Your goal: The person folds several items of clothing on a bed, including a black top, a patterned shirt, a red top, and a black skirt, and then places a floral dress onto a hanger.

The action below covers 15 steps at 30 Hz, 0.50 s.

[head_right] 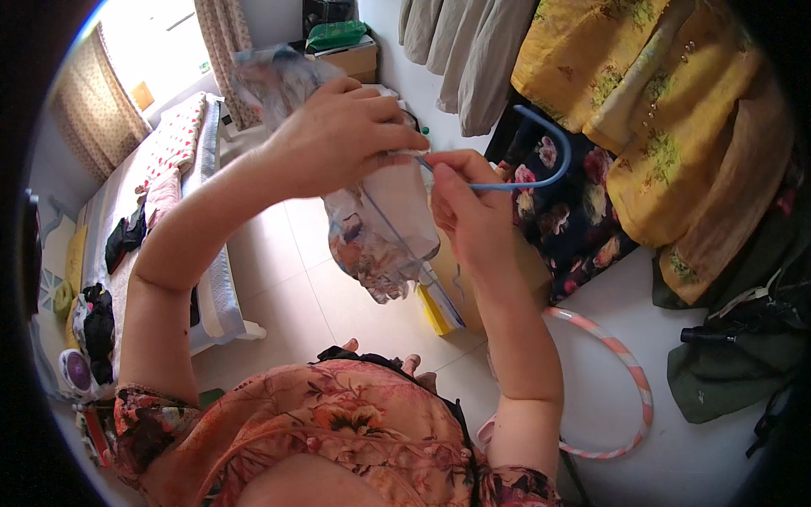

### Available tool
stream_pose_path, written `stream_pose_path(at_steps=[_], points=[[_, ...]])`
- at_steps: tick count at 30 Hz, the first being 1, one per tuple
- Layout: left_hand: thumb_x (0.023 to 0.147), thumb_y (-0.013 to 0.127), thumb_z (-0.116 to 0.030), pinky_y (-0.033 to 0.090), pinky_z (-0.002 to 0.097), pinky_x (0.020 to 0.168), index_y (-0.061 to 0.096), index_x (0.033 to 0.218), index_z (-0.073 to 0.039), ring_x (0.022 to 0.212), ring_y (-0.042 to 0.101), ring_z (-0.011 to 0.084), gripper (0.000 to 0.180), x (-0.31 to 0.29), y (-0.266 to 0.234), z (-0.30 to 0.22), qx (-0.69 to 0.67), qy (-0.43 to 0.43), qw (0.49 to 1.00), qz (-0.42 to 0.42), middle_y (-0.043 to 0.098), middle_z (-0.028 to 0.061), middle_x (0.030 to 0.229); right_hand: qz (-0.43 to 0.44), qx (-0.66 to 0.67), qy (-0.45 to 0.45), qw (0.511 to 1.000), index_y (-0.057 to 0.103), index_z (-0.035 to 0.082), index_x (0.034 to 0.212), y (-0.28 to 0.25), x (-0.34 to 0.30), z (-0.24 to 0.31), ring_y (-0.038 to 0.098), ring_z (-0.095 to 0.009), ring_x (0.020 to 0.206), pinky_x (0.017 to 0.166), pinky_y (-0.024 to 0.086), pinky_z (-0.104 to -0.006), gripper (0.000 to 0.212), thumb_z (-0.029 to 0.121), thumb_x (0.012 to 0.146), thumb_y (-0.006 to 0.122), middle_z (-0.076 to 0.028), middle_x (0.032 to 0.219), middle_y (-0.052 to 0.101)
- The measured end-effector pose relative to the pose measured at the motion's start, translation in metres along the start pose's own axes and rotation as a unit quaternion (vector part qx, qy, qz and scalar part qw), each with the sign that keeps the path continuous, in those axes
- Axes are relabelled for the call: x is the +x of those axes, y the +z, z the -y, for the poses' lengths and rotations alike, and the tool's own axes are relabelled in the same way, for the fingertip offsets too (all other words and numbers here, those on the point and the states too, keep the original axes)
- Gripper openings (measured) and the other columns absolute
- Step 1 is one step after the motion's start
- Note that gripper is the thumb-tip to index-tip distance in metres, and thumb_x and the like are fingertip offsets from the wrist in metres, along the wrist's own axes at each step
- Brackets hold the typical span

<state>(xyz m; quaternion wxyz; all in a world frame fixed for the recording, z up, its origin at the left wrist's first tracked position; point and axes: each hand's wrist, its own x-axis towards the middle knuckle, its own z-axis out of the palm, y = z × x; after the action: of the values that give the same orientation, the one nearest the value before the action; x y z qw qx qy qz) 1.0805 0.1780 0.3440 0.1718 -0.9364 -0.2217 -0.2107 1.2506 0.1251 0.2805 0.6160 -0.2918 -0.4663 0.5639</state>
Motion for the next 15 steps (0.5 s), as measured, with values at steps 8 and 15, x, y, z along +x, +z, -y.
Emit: stream_pose_path(at_steps=[8,15], points=[[0.075,0.054,-0.019,0.043,0.0368,0.061,0.054,0.077,-0.008,0.071,0.054,0.0253,0.011,0.017,-0.014,0.000,-0.004,-0.030,0.988,0.149,0.053,0.0074,0.070,0.132,0.169,-0.009,0.977,0.048,0.004,0.091,0.003,0.018,-0.021,0.047,-0.014,0.062,0.057,0.037,-0.0244,0.019,0.019,0.080,0.050,-0.006,0.067,0.049],[0.081,0.049,-0.032,0.039,0.0375,0.063,0.054,0.074,-0.003,0.071,0.051,0.0282,0.030,-0.007,-0.026,0.043,-0.119,-0.075,0.988,0.069,0.051,0.0111,0.068,0.250,-0.450,0.049,0.856,0.054,0.006,0.100,-0.080,-0.019,-0.089,0.052,-0.029,0.086,0.081,0.036,-0.0418,0.032,0.031,0.081,0.048,-0.015,0.093,0.056]])
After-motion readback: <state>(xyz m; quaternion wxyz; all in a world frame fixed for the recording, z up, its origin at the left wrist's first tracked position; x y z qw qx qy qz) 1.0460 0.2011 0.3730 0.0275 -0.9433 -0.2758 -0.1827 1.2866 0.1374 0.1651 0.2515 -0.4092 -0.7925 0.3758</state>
